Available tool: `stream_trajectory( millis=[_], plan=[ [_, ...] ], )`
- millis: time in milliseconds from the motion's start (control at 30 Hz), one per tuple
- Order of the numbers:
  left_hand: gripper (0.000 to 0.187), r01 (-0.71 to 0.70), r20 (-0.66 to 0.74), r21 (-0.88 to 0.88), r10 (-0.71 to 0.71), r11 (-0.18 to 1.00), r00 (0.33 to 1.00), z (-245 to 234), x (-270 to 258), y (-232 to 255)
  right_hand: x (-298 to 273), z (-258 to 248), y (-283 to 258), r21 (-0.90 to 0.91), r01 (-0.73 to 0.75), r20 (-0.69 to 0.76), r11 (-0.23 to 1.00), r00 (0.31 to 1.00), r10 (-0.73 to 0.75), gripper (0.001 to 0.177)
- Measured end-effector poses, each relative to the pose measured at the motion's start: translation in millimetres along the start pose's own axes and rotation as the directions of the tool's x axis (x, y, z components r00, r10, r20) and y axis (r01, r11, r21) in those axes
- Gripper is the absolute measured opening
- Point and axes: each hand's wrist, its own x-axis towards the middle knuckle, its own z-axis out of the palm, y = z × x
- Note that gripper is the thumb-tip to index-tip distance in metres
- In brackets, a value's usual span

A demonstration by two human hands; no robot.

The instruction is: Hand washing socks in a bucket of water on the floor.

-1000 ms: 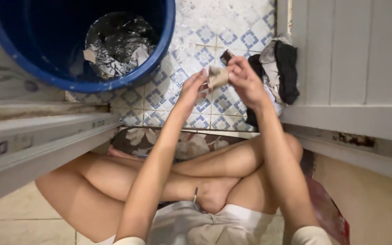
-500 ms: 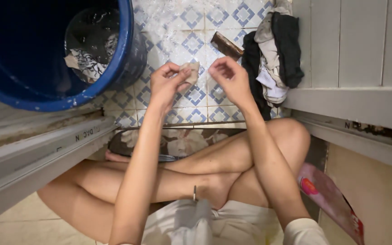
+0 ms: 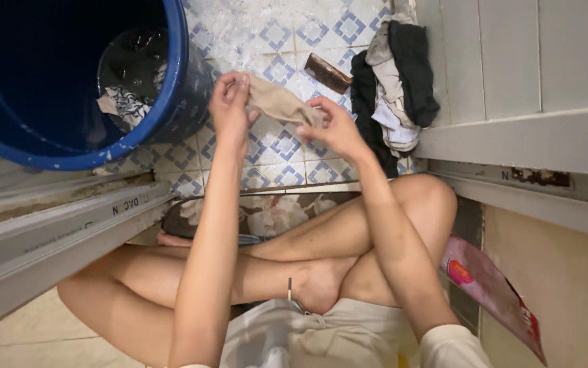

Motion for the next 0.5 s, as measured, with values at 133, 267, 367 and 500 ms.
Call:
stream_trajectory(
  millis=[133,267,367,500],
  plan=[
    [0.062,-0.422,0.063,0.718,0.552,0.554,0.832,-11,14,-53,5,-8,8,0.146,0.06,-0.017,0.987,0.998,-0.058,0.041],
    [0.038,-0.226,0.206,0.628,0.121,0.745,0.971,19,-34,-65,11,-8,24,-0.058,0.005,0.076,0.998,0.997,0.0,0.04],
    [0.052,-0.191,0.14,0.478,0.141,0.857,0.98,25,-44,-71,12,-2,21,-0.045,-0.053,0.055,0.998,0.997,0.055,0.035],
    [0.047,-0.144,0.029,0.328,0.142,0.934,0.989,12,-45,-78,12,1,17,0.154,-0.081,0.085,0.985,0.994,0.069,0.022]
  ],
)
